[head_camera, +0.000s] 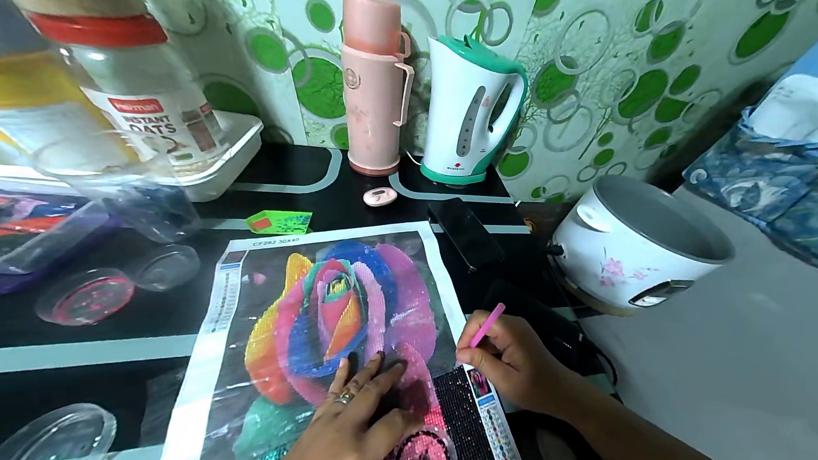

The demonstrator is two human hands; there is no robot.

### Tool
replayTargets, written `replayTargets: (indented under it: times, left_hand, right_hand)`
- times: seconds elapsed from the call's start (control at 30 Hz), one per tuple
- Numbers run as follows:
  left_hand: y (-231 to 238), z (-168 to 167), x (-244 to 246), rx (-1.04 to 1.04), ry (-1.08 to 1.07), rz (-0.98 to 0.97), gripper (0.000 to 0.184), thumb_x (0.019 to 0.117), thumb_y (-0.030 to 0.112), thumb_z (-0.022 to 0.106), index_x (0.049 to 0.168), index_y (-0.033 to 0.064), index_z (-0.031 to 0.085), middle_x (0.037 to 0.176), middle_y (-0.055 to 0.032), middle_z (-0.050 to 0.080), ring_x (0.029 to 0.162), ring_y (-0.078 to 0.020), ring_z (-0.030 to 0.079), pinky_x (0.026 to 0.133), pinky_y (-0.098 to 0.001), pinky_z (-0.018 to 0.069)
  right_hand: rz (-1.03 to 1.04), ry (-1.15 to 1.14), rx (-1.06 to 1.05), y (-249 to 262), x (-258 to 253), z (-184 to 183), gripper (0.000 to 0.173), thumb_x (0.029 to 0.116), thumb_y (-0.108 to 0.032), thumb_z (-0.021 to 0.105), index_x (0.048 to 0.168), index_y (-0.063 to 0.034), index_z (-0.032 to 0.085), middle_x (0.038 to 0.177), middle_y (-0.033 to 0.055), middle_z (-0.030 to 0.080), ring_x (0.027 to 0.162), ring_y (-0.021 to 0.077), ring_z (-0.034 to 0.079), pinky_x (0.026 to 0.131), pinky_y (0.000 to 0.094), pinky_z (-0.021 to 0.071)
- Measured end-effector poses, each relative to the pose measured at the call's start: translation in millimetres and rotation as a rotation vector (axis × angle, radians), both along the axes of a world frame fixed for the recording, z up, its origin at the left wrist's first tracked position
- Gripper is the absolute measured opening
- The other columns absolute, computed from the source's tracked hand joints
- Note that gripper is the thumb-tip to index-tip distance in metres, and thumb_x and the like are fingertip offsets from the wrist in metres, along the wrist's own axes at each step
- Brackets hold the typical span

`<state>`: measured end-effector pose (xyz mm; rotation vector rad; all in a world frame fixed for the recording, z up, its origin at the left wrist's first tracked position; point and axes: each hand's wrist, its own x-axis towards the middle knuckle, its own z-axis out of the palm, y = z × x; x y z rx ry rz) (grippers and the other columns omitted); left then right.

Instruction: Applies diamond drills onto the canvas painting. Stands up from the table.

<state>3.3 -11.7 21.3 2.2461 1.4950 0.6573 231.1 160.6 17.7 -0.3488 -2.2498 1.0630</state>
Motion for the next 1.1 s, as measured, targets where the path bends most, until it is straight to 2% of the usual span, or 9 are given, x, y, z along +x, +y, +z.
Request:
replayTargets:
  times: [0.17,0.5,0.73,0.9,1.0,1.1]
  left_hand:
    - [0,-1,-1,0.009,0.004,0.000,0.063,0.0810,0.063,0.074,0.120,0.0140,0.072,0.147,-0.0290,0.052,0.143,-0.0522,0.039,0.116,-0.0753,0.0185]
    - [0,0,0,0.001,0.001,-0.001,0.062,0.0803,0.062,0.076,0.121,0.0149,0.071,0.148,-0.0293,0.051,0.143,-0.0522,0.039,0.116,-0.0750,0.0185]
    - [0,-1,0,0.005,-0.002,-0.001,0.063,0.0805,0.062,0.076,0.121,0.0136,0.071,0.147,-0.0294,0.051,0.143,-0.0523,0.039,0.116,-0.0754,0.0183]
    - [-1,-2,-1,0.005,-0.003,0.002,0.063,0.0805,0.062,0.075,0.120,0.0140,0.071,0.148,-0.0287,0.050,0.144,-0.0514,0.038,0.116,-0.0750,0.0176]
    - [0,-3,-1,0.030,0.011,0.004,0.064,0.0802,0.066,0.073,0.120,0.0149,0.071,0.148,-0.0287,0.051,0.143,-0.0518,0.039,0.116,-0.0751,0.0192]
    - [-1,-7,0,0.055,0.007,0.015,0.065,0.0797,0.068,0.071,0.119,0.0168,0.071,0.148,-0.0264,0.052,0.144,-0.0496,0.040,0.116,-0.0752,0.0193]
  right_hand:
    - [0.006,0.040,-0.049,0,-1,-2,0.012,0.0997,-0.011,0.062,0.098,0.0010,0.062,0.086,0.0034,0.065,0.069,-0.0027,0.058,0.062,0.0114,0.0494]
    - [0.010,-0.005,-0.010,-1,0,0,0.014,0.0998,-0.012,0.063,0.098,0.0019,0.064,0.084,0.0043,0.064,0.069,-0.0017,0.057,0.063,0.0115,0.0484]
    - [-0.020,0.013,-0.042,-1,-1,-1,0.013,0.0990,-0.012,0.063,0.098,0.0014,0.063,0.085,0.0043,0.066,0.069,-0.0017,0.060,0.063,0.0124,0.0515]
    - [-0.038,0.153,-0.153,1,-3,-3,0.009,0.0982,-0.008,0.064,0.100,-0.0001,0.063,0.092,0.0021,0.070,0.084,0.0013,0.067,0.072,0.0174,0.0570]
    - [-0.024,0.233,-0.163,-3,-3,1,0.005,0.0988,-0.008,0.064,0.100,-0.0035,0.062,0.093,0.0007,0.071,0.086,0.0028,0.069,0.076,0.0195,0.0584]
    - [0.058,0.235,-0.133,-15,-1,6,0.006,0.1007,-0.012,0.063,0.102,-0.0063,0.062,0.094,-0.0006,0.070,0.089,0.0050,0.070,0.087,0.0268,0.0609]
